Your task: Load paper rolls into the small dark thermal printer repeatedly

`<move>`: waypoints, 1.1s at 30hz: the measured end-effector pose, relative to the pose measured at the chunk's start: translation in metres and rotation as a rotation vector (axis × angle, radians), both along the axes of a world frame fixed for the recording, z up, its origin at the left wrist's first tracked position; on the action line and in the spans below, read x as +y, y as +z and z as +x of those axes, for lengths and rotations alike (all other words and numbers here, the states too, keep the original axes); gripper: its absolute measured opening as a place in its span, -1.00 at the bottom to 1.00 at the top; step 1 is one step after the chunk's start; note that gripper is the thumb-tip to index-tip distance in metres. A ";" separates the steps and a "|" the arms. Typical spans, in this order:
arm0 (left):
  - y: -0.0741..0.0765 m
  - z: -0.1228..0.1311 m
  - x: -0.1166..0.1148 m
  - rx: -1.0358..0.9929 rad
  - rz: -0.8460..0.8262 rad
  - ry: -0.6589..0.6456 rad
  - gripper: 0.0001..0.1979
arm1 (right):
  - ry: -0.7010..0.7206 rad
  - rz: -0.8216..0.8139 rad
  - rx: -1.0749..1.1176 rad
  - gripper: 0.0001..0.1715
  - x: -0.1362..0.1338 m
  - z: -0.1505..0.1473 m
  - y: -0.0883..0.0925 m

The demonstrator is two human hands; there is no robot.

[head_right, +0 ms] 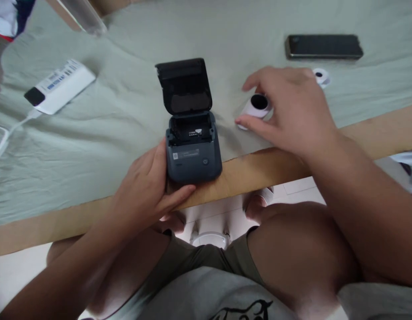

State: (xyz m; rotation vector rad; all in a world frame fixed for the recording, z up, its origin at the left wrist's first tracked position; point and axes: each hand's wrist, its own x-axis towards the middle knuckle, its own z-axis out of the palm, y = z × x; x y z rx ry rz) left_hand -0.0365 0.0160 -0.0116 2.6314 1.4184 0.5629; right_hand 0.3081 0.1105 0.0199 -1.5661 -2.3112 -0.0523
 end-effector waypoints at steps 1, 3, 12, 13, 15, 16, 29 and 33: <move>0.000 0.001 0.000 0.001 0.002 0.006 -0.07 | 0.040 -0.025 -0.006 -0.21 -0.002 -0.004 -0.001; -0.001 0.001 0.000 0.004 0.003 0.011 -0.07 | 0.111 -0.088 -0.026 -0.31 -0.002 -0.010 -0.005; -0.002 -0.002 0.001 0.014 0.004 -0.013 -0.07 | 0.277 -0.223 0.211 -0.40 -0.003 0.001 -0.020; -0.002 -0.002 0.001 0.011 0.005 -0.015 -0.06 | 0.280 -0.240 0.263 -0.32 -0.002 0.001 -0.023; -0.002 -0.002 0.001 0.005 0.004 -0.013 -0.04 | 0.285 -0.263 0.417 -0.17 0.001 0.001 -0.032; -0.002 -0.001 0.000 0.001 0.001 -0.006 -0.04 | 0.289 -0.267 0.497 -0.15 0.004 0.001 -0.036; -0.001 -0.006 0.002 -0.049 -0.089 -0.018 0.01 | 0.270 0.019 0.414 -0.67 -0.023 -0.056 0.023; 0.000 -0.006 0.001 -0.028 -0.088 -0.014 -0.02 | 0.387 0.020 0.391 -0.72 -0.018 -0.084 0.025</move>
